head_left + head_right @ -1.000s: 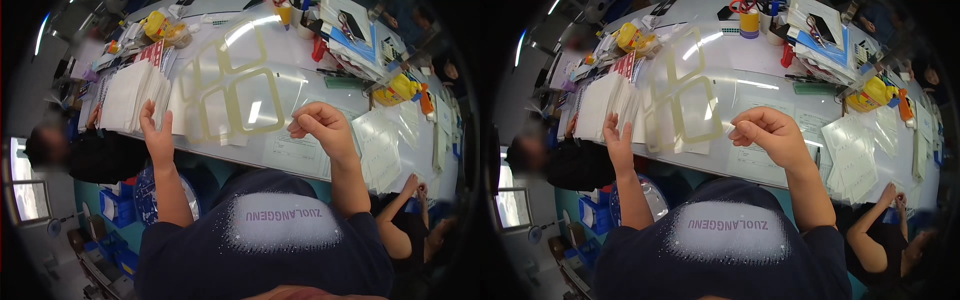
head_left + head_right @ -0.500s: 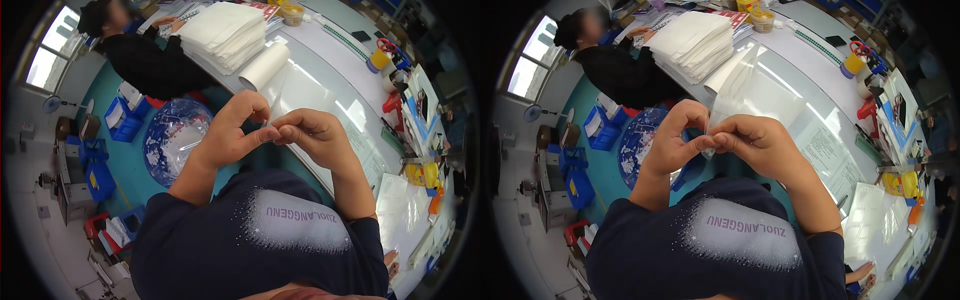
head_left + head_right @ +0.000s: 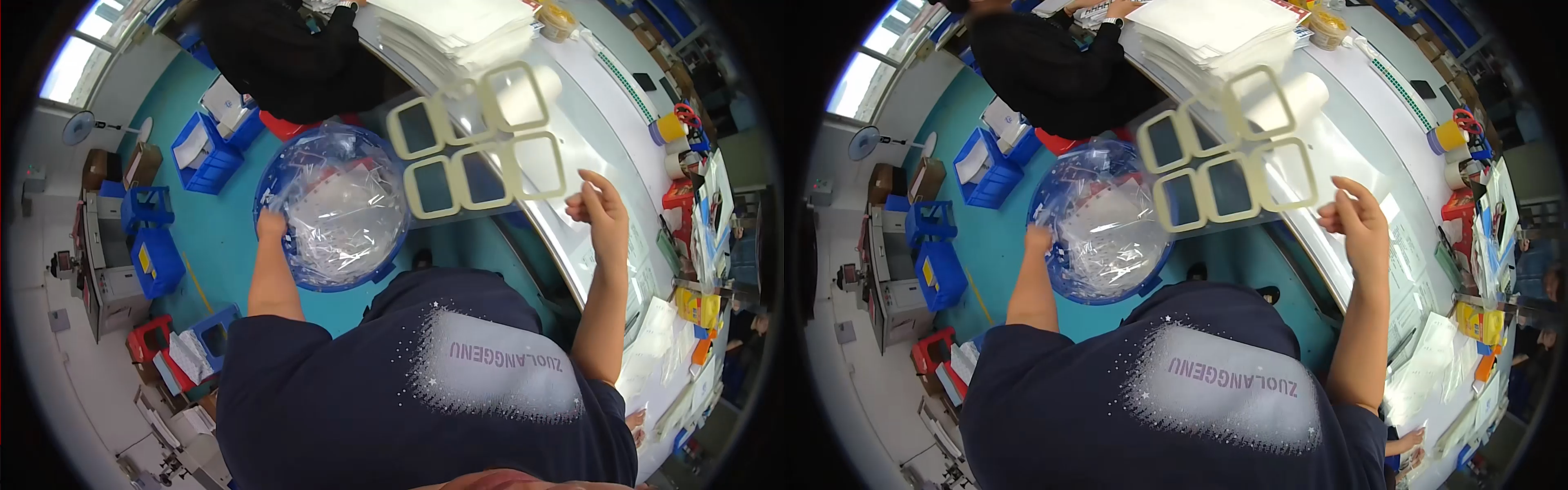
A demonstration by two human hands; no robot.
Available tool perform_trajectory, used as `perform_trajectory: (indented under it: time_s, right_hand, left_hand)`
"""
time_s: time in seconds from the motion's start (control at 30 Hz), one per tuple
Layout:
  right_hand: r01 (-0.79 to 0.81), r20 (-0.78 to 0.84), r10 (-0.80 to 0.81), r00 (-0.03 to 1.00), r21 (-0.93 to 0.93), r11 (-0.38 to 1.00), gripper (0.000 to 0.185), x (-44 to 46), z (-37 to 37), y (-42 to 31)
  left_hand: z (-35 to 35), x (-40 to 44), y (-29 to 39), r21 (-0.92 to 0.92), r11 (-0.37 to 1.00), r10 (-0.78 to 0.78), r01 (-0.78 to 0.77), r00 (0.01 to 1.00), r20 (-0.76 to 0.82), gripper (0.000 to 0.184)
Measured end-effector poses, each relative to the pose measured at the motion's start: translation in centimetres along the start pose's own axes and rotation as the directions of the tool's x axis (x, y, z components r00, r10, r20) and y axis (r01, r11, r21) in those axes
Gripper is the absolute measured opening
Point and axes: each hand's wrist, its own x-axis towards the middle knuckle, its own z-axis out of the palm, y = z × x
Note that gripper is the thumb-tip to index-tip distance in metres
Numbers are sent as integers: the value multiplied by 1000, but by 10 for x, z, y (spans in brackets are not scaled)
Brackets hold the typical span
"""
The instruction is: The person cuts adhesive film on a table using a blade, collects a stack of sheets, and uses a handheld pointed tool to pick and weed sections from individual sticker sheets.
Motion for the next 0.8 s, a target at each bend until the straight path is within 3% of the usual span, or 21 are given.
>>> perform_trajectory:
  time_s: [0.03,0.1,0.17,0.23,0.33,0.43,0.5,0.53,0.7,0.73,0.8]
  right_hand:
    - [-19,-34,19,999,4,1000,29,-5,-4,0]
    - [-48,-84,49,995,12,999,31,-12,-9,-1]
    - [-74,-130,77,988,29,997,33,-13,-12,0]
    - [-81,-163,85,983,29,996,33,-14,-14,0]
    - [-74,-196,79,977,31,997,32,-12,-16,-2]
    - [-56,-222,61,973,29,998,32,-9,-18,-6]
    - [-42,-249,50,967,37,998,32,-9,-17,-12]
    - [-35,-263,44,964,40,999,32,-9,-17,-14]
    - [20,-295,23,955,142,990,34,-12,-30,-10]
    - [35,-295,14,955,162,986,34,-13,-34,-8]
    - [44,-316,22,949,198,979,35,-16,-39,-7]
  left_hand:
    - [24,7,-40,116,992,-65,58,997,51,18]
    - [60,1,-96,178,974,-149,139,988,45,22]
    - [79,-22,-108,83,970,-217,227,970,-108,24]
    - [61,-55,-80,119,977,-175,176,984,-22,25]
    - [59,-59,-36,284,956,-133,72,970,202,24]
    - [76,-52,-4,336,942,-81,-21,954,288,26]
    - [101,-40,9,345,908,41,-237,870,491,30]
    - [139,-27,2,311,896,106,-317,833,544,31]
    - [178,-28,53,182,786,287,-591,610,739,30]
    - [160,-37,64,3,994,64,-106,622,780,29]
    - [103,-51,89,13,968,-137,251,484,864,28]
